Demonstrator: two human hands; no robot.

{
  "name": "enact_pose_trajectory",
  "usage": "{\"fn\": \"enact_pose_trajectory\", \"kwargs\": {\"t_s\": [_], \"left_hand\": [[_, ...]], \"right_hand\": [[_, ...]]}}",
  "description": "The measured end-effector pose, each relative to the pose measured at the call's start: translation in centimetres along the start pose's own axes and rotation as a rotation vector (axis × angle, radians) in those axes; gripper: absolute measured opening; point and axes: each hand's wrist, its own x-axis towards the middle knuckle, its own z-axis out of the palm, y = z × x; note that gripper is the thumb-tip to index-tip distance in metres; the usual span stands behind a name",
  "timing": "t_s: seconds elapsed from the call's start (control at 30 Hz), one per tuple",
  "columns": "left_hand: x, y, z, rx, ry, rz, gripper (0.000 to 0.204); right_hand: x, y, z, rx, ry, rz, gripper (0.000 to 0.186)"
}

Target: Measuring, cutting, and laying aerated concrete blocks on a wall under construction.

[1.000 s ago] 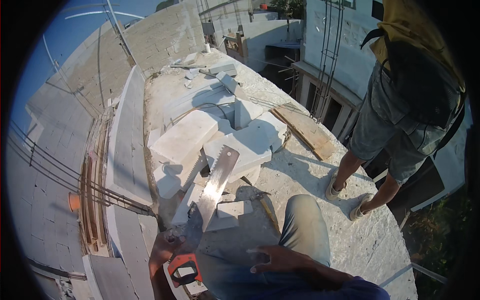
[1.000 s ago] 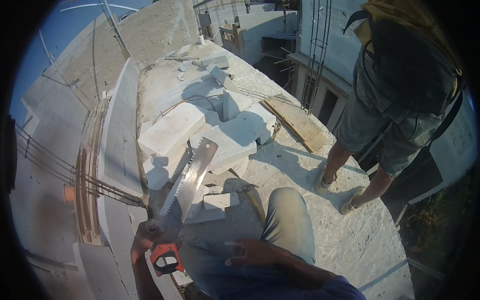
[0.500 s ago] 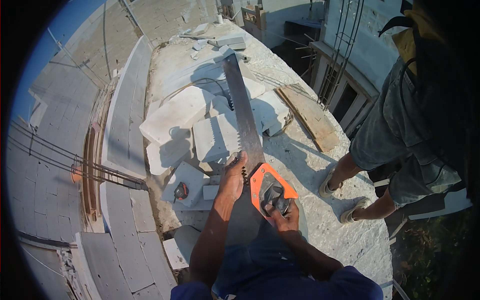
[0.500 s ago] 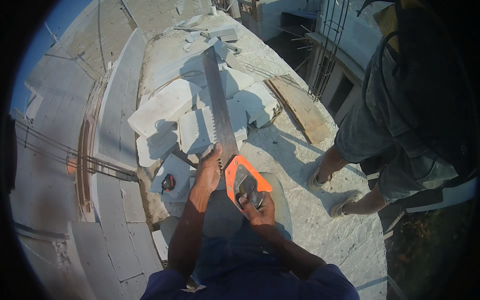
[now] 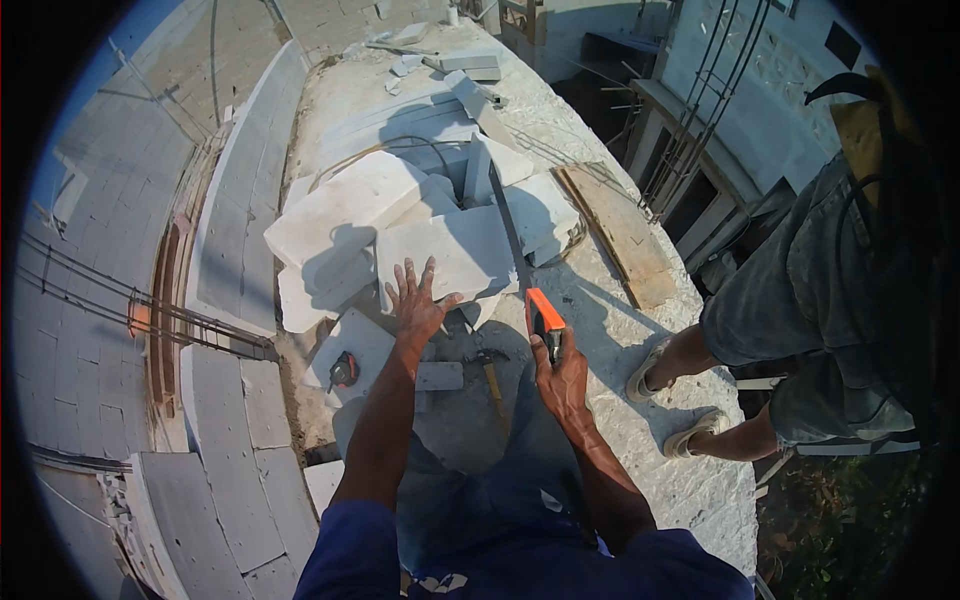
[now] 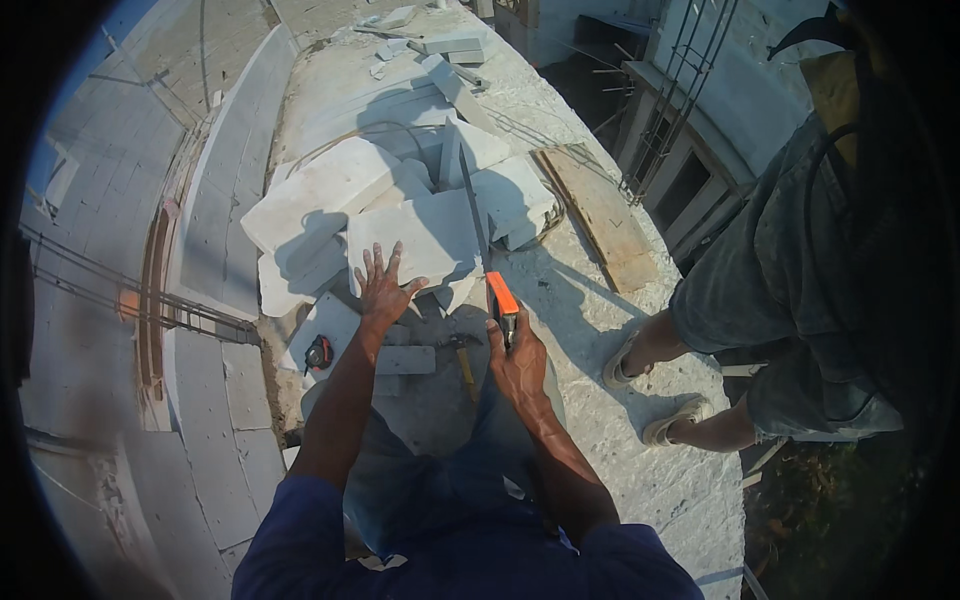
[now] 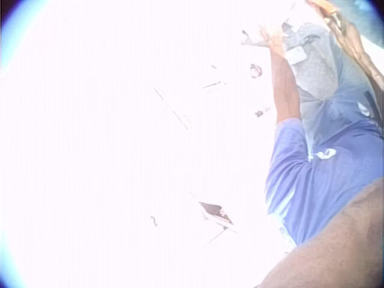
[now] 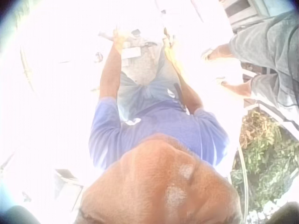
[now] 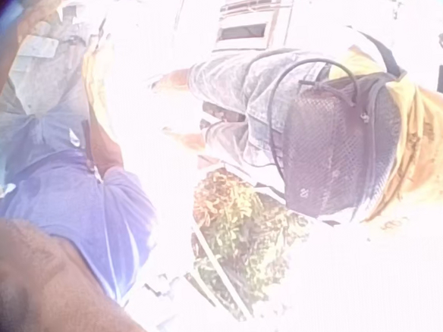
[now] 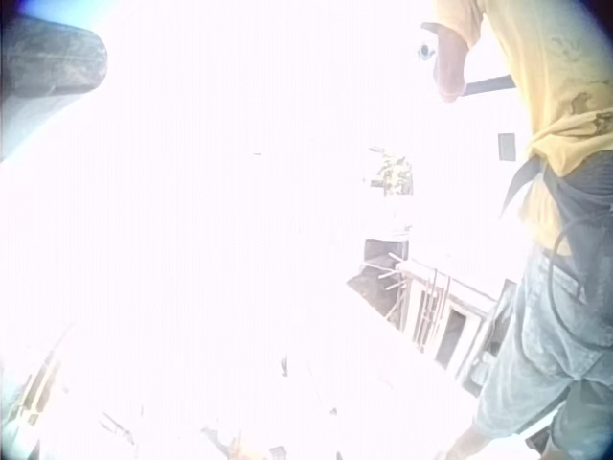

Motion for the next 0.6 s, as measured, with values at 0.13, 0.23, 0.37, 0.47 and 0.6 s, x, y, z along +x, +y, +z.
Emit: {"fn": "enact_pose_trajectory", "kwargs": {"t_s": [0.13,0.23,0.37,0.47,0.6], "left_hand": [[0.3,0.6,-0.1,0.001,-0.068,-0.007,0.097],[1.6,3.1,-0.9,0.015,-0.122,-0.051,0.096],[5.9,3.6,0.7,0.009,0.110,0.030,0.093],[7.6,3.6,2.8,-0.023,0.219,-0.015,0.091],[7.7,4.7,3.6,-0.034,0.164,-0.025,0.089]], "right_hand": [[-0.7,0.6,0.7,0.098,0.017,-0.030,0.047],[-0.4,0.7,0.7,0.095,0.025,0.026,0.052],[-0.3,-1.7,0.6,0.181,-0.011,0.158,0.050],[-1.0,-1.0,1.5,0.027,0.033,0.041,0.046],[-2.8,0.2,1.2,0.073,0.068,0.125,0.044]]}}
